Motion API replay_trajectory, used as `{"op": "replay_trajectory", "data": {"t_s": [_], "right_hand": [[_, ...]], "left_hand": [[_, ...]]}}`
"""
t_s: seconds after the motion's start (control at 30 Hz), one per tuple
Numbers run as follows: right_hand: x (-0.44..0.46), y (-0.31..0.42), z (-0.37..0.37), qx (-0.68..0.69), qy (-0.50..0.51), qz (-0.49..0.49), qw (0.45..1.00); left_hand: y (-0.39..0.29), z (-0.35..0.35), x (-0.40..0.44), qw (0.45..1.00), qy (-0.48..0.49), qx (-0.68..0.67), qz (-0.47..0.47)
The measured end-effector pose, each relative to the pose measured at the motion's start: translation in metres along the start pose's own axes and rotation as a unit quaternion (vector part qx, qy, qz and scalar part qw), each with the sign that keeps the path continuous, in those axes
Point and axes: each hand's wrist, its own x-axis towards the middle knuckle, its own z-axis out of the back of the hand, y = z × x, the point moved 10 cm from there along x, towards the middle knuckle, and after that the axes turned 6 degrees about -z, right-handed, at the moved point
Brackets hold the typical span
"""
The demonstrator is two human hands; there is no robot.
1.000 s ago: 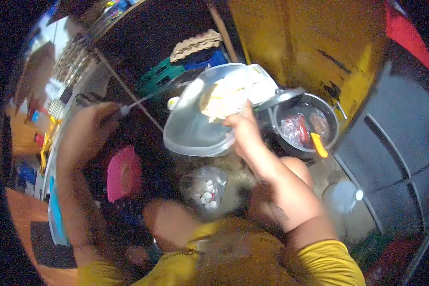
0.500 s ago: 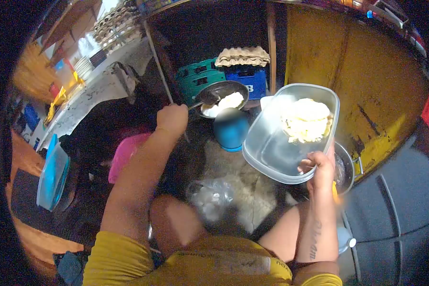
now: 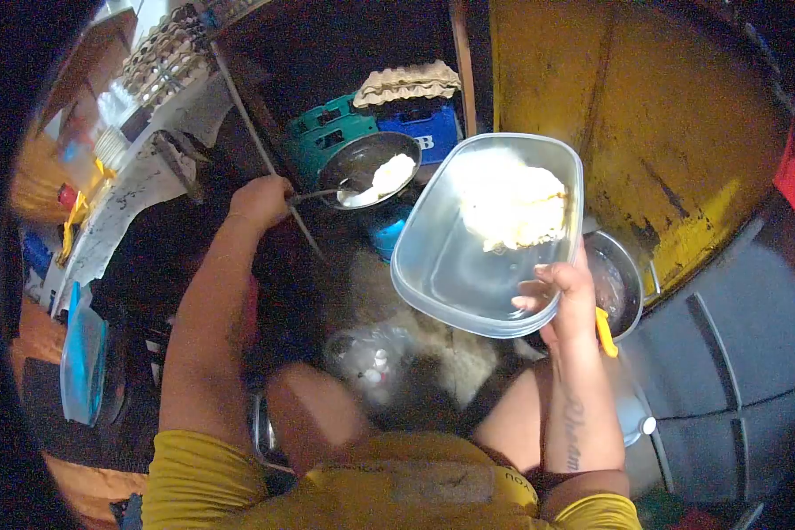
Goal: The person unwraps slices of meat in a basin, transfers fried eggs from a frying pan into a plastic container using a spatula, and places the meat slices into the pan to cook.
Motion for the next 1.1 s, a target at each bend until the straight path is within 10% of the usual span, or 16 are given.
{"op": "replay_trajectory", "data": {"t_s": [0.3, 1.1], "right_hand": [[0.004, -0.006, -0.005, 0.004, 0.016, -0.017, 1.0], [0.005, -0.01, -0.018, 0.016, 0.007, -0.013, 1.0]], "left_hand": [[0.003, -0.039, 0.003, 0.992, -0.082, -0.097, 0.024], [-0.02, 0.048, -0.057, 0.976, -0.146, 0.14, -0.085]]}}
